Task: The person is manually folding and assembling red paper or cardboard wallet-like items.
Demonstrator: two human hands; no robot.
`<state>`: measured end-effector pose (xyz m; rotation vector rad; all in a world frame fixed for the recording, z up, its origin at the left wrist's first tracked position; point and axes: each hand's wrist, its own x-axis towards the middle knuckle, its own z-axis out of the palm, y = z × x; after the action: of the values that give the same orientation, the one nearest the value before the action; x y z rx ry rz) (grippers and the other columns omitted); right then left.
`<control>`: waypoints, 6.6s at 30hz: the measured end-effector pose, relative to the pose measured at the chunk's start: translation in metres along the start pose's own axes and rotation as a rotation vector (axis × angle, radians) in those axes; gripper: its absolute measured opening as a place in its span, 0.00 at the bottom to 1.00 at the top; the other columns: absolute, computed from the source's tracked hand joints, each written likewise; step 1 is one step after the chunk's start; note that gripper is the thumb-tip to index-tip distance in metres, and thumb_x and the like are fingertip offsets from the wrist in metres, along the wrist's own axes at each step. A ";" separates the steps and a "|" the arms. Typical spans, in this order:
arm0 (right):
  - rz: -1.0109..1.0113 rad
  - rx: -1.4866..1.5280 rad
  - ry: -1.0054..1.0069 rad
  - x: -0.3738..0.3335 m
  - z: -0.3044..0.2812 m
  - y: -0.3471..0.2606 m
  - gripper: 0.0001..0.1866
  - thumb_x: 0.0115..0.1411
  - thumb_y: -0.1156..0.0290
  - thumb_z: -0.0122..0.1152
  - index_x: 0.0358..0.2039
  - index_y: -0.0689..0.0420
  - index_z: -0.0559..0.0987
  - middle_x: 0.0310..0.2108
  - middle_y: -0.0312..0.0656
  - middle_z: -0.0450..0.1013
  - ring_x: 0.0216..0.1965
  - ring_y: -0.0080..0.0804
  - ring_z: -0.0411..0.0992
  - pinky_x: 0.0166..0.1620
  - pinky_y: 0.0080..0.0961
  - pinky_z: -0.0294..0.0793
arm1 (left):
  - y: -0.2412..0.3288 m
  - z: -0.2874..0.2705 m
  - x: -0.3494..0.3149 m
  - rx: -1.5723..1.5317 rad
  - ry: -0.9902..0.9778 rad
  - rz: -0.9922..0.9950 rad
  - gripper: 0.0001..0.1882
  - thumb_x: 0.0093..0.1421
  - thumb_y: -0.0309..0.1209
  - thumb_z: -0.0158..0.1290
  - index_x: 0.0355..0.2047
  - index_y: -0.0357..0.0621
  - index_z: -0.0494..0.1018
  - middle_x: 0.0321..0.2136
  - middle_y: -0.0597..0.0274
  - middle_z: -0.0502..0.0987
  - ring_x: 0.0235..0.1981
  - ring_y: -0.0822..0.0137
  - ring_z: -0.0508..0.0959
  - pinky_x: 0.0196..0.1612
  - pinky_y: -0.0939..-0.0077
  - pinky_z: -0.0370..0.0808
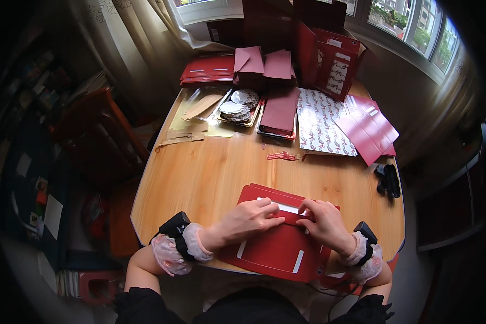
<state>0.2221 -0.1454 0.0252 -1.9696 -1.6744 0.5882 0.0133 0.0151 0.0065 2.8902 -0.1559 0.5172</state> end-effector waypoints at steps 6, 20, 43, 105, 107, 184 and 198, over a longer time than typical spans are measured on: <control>0.024 0.077 0.005 -0.002 -0.001 0.005 0.11 0.55 0.69 0.72 0.36 0.54 0.78 0.22 0.39 0.77 0.34 0.44 0.77 0.41 0.40 0.72 | 0.007 0.013 0.000 0.103 0.031 0.072 0.17 0.58 0.28 0.54 0.48 0.40 0.79 0.39 0.61 0.76 0.40 0.66 0.79 0.38 0.76 0.81; -0.250 -0.034 0.102 0.004 0.003 0.006 0.10 0.50 0.75 0.72 0.35 0.56 0.83 0.32 0.41 0.73 0.38 0.43 0.73 0.44 0.39 0.74 | 0.018 0.022 -0.007 0.217 0.051 0.028 0.19 0.58 0.29 0.53 0.49 0.35 0.78 0.42 0.55 0.75 0.46 0.60 0.78 0.39 0.73 0.81; -0.595 -0.921 0.040 -0.030 0.023 -0.019 0.15 0.57 0.73 0.58 0.41 0.70 0.82 0.39 0.46 0.72 0.39 0.30 0.72 0.40 0.25 0.71 | 0.027 0.017 -0.008 0.160 0.051 -0.038 0.22 0.58 0.25 0.54 0.54 0.35 0.77 0.41 0.57 0.75 0.45 0.60 0.78 0.28 0.77 0.83; -0.402 -0.505 0.012 -0.007 0.021 -0.023 0.23 0.60 0.76 0.61 0.56 0.71 0.76 0.39 0.48 0.69 0.42 0.42 0.69 0.48 0.32 0.74 | 0.042 0.047 -0.013 0.542 0.024 -0.232 0.23 0.63 0.29 0.50 0.54 0.25 0.77 0.48 0.36 0.80 0.50 0.50 0.83 0.49 0.69 0.84; -0.397 -0.468 0.022 -0.006 0.022 -0.021 0.23 0.58 0.77 0.61 0.55 0.71 0.76 0.39 0.48 0.68 0.42 0.43 0.69 0.47 0.33 0.74 | 0.042 0.048 -0.013 0.536 0.040 -0.227 0.22 0.64 0.29 0.50 0.54 0.26 0.77 0.47 0.35 0.80 0.50 0.49 0.84 0.45 0.69 0.85; -0.100 -0.152 0.092 -0.018 -0.009 -0.002 0.12 0.67 0.70 0.57 0.31 0.65 0.81 0.28 0.51 0.73 0.34 0.50 0.76 0.41 0.39 0.77 | 0.021 -0.002 -0.007 0.123 0.008 -0.312 0.09 0.64 0.28 0.59 0.40 0.35 0.80 0.39 0.58 0.82 0.34 0.62 0.85 0.33 0.72 0.82; -0.124 -0.306 0.186 -0.015 -0.028 0.005 0.16 0.57 0.68 0.71 0.43 0.61 0.81 0.39 0.47 0.74 0.43 0.46 0.74 0.46 0.38 0.76 | -0.046 0.001 -0.005 -0.055 0.086 -0.347 0.21 0.66 0.30 0.58 0.59 0.42 0.74 0.57 0.52 0.78 0.61 0.50 0.75 0.66 0.53 0.70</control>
<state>0.2409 -0.1629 0.0443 -2.0329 -1.8360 0.1023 0.0155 0.0599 -0.0039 2.7484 0.3336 0.5579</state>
